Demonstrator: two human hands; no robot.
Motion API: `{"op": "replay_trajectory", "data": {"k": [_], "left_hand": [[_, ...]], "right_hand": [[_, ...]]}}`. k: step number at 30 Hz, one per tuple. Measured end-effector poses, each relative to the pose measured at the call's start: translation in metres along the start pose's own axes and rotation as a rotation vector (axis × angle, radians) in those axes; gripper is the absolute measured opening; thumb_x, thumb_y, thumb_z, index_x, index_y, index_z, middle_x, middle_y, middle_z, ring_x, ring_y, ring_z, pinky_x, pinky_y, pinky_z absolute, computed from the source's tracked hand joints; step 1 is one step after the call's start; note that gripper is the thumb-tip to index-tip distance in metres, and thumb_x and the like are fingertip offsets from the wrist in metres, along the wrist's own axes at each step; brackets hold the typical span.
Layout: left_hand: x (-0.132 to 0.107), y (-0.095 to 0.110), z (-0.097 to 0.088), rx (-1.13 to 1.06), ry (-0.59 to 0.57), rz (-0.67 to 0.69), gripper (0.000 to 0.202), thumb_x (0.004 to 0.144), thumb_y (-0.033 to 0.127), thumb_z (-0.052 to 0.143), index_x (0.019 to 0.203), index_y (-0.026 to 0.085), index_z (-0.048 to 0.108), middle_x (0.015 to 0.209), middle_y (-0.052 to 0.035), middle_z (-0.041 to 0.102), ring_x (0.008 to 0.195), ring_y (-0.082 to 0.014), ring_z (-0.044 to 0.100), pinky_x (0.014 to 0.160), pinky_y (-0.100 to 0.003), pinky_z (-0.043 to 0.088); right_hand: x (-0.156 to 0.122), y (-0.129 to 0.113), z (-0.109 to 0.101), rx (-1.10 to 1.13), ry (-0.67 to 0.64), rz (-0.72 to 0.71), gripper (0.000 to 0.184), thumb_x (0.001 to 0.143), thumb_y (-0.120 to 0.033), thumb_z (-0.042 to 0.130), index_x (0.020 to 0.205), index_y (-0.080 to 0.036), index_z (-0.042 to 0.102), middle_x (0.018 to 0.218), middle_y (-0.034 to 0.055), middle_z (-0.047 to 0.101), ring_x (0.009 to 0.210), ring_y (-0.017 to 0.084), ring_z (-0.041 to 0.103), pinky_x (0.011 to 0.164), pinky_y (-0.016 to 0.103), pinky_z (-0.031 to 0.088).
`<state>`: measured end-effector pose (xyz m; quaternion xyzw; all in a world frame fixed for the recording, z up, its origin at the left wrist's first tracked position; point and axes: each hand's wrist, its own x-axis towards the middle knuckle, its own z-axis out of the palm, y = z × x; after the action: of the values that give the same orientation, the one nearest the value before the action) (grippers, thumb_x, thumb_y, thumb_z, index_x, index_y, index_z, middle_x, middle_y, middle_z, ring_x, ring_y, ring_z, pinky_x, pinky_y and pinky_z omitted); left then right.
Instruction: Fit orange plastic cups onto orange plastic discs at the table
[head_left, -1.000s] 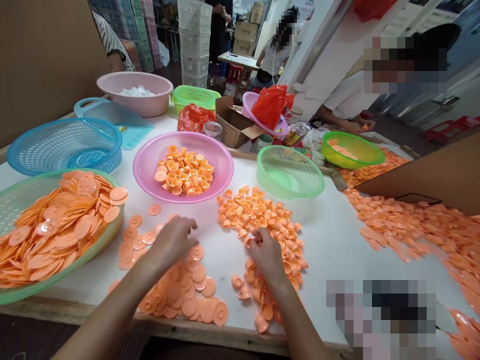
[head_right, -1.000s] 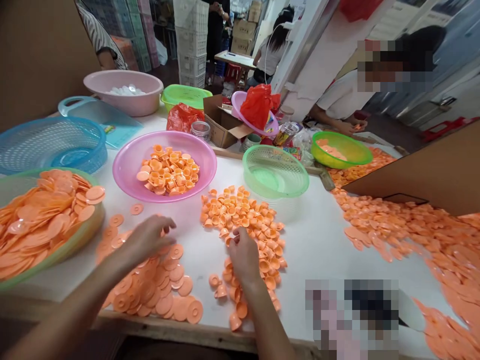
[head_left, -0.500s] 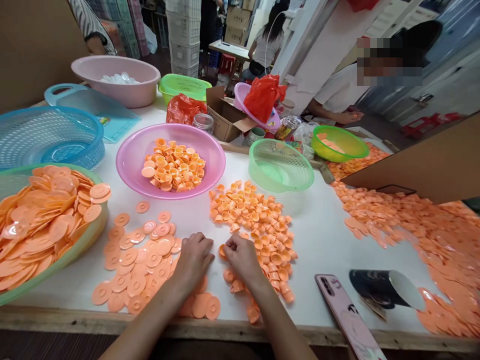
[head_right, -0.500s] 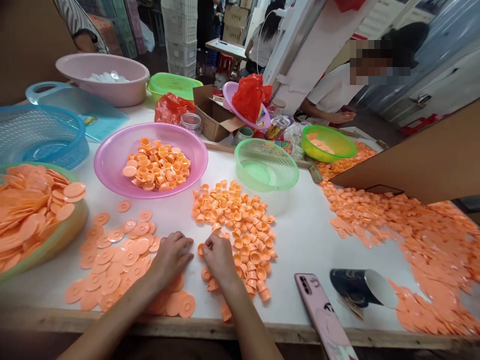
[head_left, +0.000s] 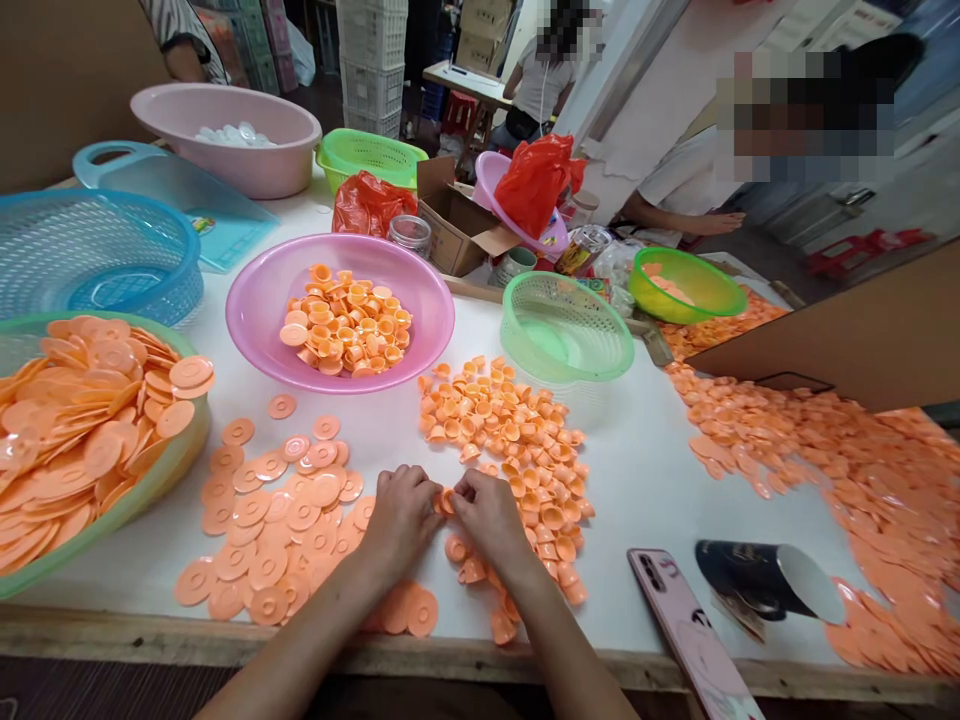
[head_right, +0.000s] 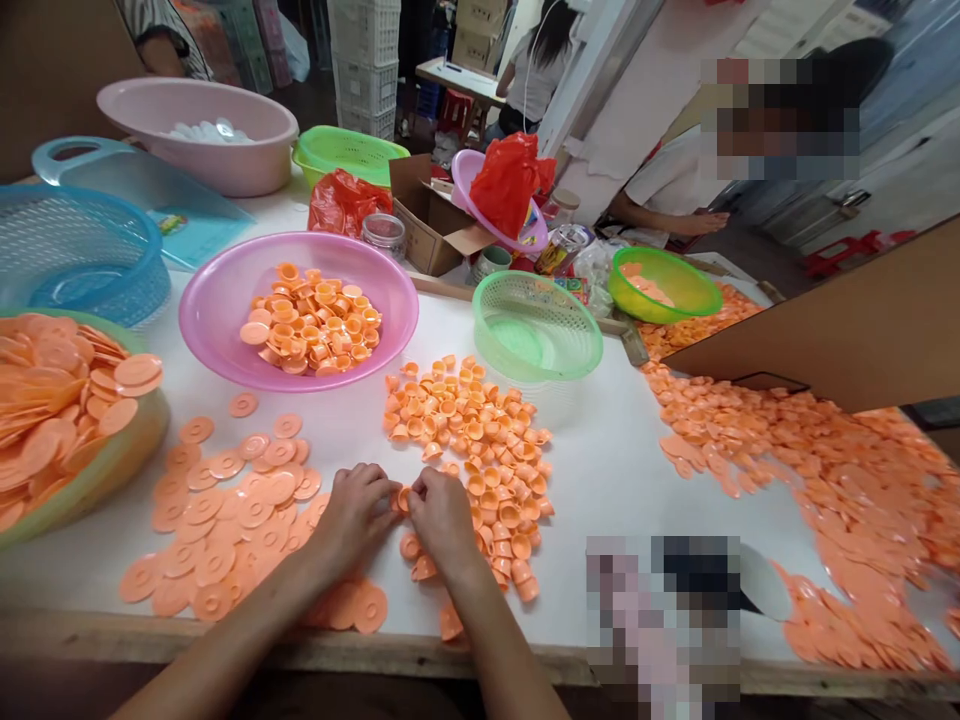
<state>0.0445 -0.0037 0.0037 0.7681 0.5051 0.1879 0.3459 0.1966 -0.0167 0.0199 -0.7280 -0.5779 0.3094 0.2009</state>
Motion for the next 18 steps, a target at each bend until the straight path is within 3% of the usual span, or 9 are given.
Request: {"op": "replay_trajectory", "data": {"k": [3,7,13,16,18], "left_hand": [[0.005,0.004,-0.004,-0.184,-0.049,-0.138,0.021,0.078,0.024,0.059,0.094,0.023,0.073,0.085,-0.0032,0.069,0.083,-0.0183,0.060,0.075,-0.031,0.039],[0.014,0.012,0.000,-0.254,-0.053,-0.331,0.014,0.073,0.021,0.056,0.069,0.018,0.069,0.068,-0.0013,0.068,0.066,-0.0149,0.058,0.061,-0.025,0.037],[0.008,0.011,0.017,-0.361,0.045,-0.330,0.018,0.073,0.022,0.052,0.056,0.017,0.055,0.056,0.0018,0.059,0.057,-0.0113,0.051,0.054,-0.023,0.034],[0.003,0.012,0.022,-0.308,0.086,-0.304,0.017,0.073,0.020,0.051,0.056,0.018,0.054,0.056,0.0019,0.058,0.056,-0.0111,0.052,0.054,-0.022,0.034],[0.006,0.015,0.012,-0.296,0.099,-0.291,0.015,0.071,0.018,0.051,0.056,0.018,0.055,0.054,0.0023,0.058,0.054,-0.0110,0.053,0.053,-0.022,0.036]], "right_hand": [[0.001,-0.001,-0.002,-0.021,-0.013,-0.040,0.015,0.073,-0.013,0.051,0.061,-0.020,0.057,0.058,-0.0001,0.062,0.057,0.014,0.054,0.053,0.023,0.034],[-0.002,0.001,-0.002,-0.082,-0.006,-0.078,0.016,0.075,-0.012,0.052,0.061,-0.020,0.054,0.059,0.0005,0.061,0.058,0.014,0.054,0.055,0.024,0.033],[-0.013,0.000,0.012,-0.196,0.100,-0.121,0.018,0.083,-0.014,0.048,0.067,-0.019,0.055,0.067,0.0036,0.062,0.062,0.016,0.054,0.059,0.026,0.034],[-0.011,0.001,0.004,-0.103,0.033,-0.112,0.017,0.081,-0.014,0.051,0.066,-0.018,0.059,0.065,0.0031,0.063,0.062,0.016,0.056,0.060,0.025,0.037],[-0.005,0.004,-0.009,0.019,-0.039,-0.134,0.017,0.082,-0.016,0.053,0.068,-0.019,0.063,0.067,0.0024,0.066,0.065,0.016,0.059,0.062,0.025,0.040]]}}
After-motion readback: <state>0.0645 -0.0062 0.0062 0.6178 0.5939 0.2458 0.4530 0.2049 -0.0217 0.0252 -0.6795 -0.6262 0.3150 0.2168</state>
